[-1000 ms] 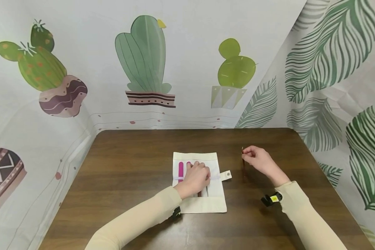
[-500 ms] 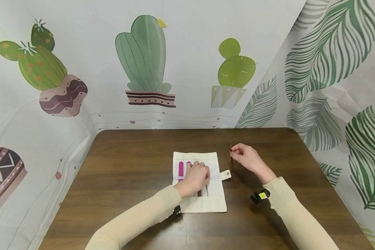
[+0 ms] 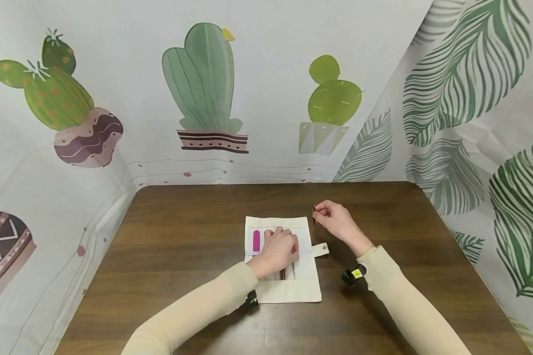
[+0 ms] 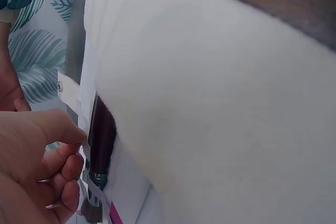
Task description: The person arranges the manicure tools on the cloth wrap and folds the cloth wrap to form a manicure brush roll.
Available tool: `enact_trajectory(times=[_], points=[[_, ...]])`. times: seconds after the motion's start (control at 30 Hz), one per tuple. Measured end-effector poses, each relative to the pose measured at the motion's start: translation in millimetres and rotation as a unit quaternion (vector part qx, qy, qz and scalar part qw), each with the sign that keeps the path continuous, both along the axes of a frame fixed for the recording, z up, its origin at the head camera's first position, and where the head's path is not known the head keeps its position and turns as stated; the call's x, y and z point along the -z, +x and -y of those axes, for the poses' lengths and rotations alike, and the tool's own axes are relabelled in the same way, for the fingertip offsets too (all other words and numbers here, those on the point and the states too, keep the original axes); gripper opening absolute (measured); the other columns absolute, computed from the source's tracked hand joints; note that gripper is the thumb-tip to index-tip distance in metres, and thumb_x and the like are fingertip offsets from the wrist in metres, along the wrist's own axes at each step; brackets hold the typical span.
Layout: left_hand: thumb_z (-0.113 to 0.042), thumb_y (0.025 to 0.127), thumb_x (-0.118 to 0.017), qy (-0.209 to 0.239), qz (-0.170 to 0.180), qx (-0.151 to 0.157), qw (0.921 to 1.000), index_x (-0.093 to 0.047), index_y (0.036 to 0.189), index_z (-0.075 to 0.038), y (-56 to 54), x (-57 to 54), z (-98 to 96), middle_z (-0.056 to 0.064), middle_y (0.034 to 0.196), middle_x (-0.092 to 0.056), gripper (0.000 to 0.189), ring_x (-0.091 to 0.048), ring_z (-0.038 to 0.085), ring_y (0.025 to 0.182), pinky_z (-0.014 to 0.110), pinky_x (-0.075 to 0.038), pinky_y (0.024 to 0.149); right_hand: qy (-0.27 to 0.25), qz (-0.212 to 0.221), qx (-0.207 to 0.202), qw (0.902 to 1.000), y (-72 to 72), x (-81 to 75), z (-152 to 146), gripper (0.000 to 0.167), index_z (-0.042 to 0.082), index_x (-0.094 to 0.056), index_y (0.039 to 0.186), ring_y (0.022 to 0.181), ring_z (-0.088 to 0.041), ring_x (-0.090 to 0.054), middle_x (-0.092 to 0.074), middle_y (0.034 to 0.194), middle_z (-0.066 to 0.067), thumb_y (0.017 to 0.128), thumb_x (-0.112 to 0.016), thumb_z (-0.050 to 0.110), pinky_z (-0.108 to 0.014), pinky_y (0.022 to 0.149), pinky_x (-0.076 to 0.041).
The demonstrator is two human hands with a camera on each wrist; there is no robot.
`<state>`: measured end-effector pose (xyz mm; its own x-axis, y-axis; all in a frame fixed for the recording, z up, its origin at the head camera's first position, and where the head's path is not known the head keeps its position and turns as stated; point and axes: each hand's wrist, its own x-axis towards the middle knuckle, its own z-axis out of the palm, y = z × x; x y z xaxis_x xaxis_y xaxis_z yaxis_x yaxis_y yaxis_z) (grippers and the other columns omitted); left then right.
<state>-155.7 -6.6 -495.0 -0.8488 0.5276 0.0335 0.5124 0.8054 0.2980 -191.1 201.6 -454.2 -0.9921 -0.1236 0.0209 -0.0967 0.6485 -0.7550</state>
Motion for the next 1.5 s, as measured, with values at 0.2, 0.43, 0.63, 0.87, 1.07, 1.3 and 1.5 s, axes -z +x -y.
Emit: enact_trajectory(times=[0.2, 0.43, 0.63, 0.87, 1.07, 1.3, 1.5], points=[[-0.02, 0.089, -0.077, 0.012, -0.001, -0.002, 0.9999, -0.07, 0.077, -0.021, 0.7, -0.3, 0.8, -0.009, 0.077, -0.055, 0.014, -0.049, 0.016, 0.083, 0.048, -0.038, 0.083, 0.011, 0.01, -0.004, 0.9999, -2.2, 6.6, 11.0, 0.023, -0.001, -0.068, 0.114, 0.084, -0.023, -0.066, -0.072, 0.099, -0.013, 0.101, -0.065, 0.018, -0.034, 0.071, -0.052], [-0.02, 0.089, -0.076, 0.024, -0.017, 0.0, 0.9996, -0.069, 0.077, -0.022, 0.1, 1.8, 1.2, -0.009, 0.079, -0.056, 0.014, -0.05, 0.016, 0.084, 0.047, -0.039, 0.083, 0.014, 0.017, -0.004, 0.9997, -3.0, 16.7, 24.9, 0.022, 0.0, -0.068, 0.11, 0.086, -0.024, -0.065, -0.072, 0.096, -0.011, 0.1, -0.065, 0.019, -0.034, 0.073, -0.05], [-0.02, 0.09, -0.076, 0.032, -0.019, 0.001, 0.9993, -0.07, 0.078, -0.022, -0.1, 2.3, 1.1, -0.01, 0.078, -0.057, 0.014, -0.051, 0.016, 0.084, 0.046, -0.039, 0.082, 0.023, 0.025, 0.007, 0.9994, -3.9, 21.8, 30.6, 0.022, 0.0, -0.068, 0.109, 0.086, -0.023, -0.065, -0.071, 0.095, -0.01, 0.1, -0.063, 0.019, -0.035, 0.076, -0.05], [-0.02, 0.09, -0.075, 0.033, -0.02, -0.001, 0.9993, -0.072, 0.079, -0.022, -0.1, 3.1, 1.9, -0.01, 0.08, -0.058, 0.011, -0.051, 0.016, 0.084, 0.046, -0.039, 0.083, 0.034, 0.024, 0.012, 0.9991, -3.8, 21.2, 32.0, 0.019, 0.002, -0.066, 0.104, 0.083, -0.022, -0.061, -0.068, 0.093, -0.009, 0.097, -0.063, 0.02, -0.033, 0.074, -0.047], [-0.02, 0.09, -0.075, 0.035, -0.016, -0.003, 0.9993, -0.072, 0.08, -0.022, 0.3, 2.8, 2.8, -0.01, 0.081, -0.059, 0.01, -0.05, 0.015, 0.084, 0.046, -0.039, 0.083, 0.035, 0.042, -0.003, 0.9985, -2.4, 23.9, 32.9, 0.017, 0.004, -0.064, 0.103, 0.077, -0.02, -0.057, -0.066, 0.09, -0.007, 0.096, -0.063, 0.019, -0.03, 0.068, -0.045], [-0.021, 0.09, -0.076, 0.035, -0.017, -0.003, 0.9992, -0.072, 0.081, -0.022, 1.0, 3.0, 3.2, -0.01, 0.081, -0.059, 0.01, -0.052, 0.016, 0.086, 0.046, -0.039, 0.083, 0.042, 0.031, -0.003, 0.9986, -2.7, 27.3, 31.1, 0.015, 0.003, -0.064, 0.102, 0.077, -0.02, -0.058, -0.066, 0.089, -0.007, 0.097, -0.063, 0.018, -0.031, 0.069, -0.046], [-0.021, 0.09, -0.075, 0.031, -0.016, -0.006, 0.9994, -0.072, 0.082, -0.022, 0.6, 4.6, 3.3, -0.01, 0.082, -0.059, 0.009, -0.052, 0.016, 0.087, 0.046, -0.04, 0.084, 0.047, 0.034, -0.007, 0.9983, -4.1, 28.7, 32.4, 0.014, 0.003, -0.064, 0.102, 0.075, -0.019, -0.057, -0.065, 0.087, -0.007, 0.098, -0.064, 0.016, -0.031, 0.067, -0.046]])
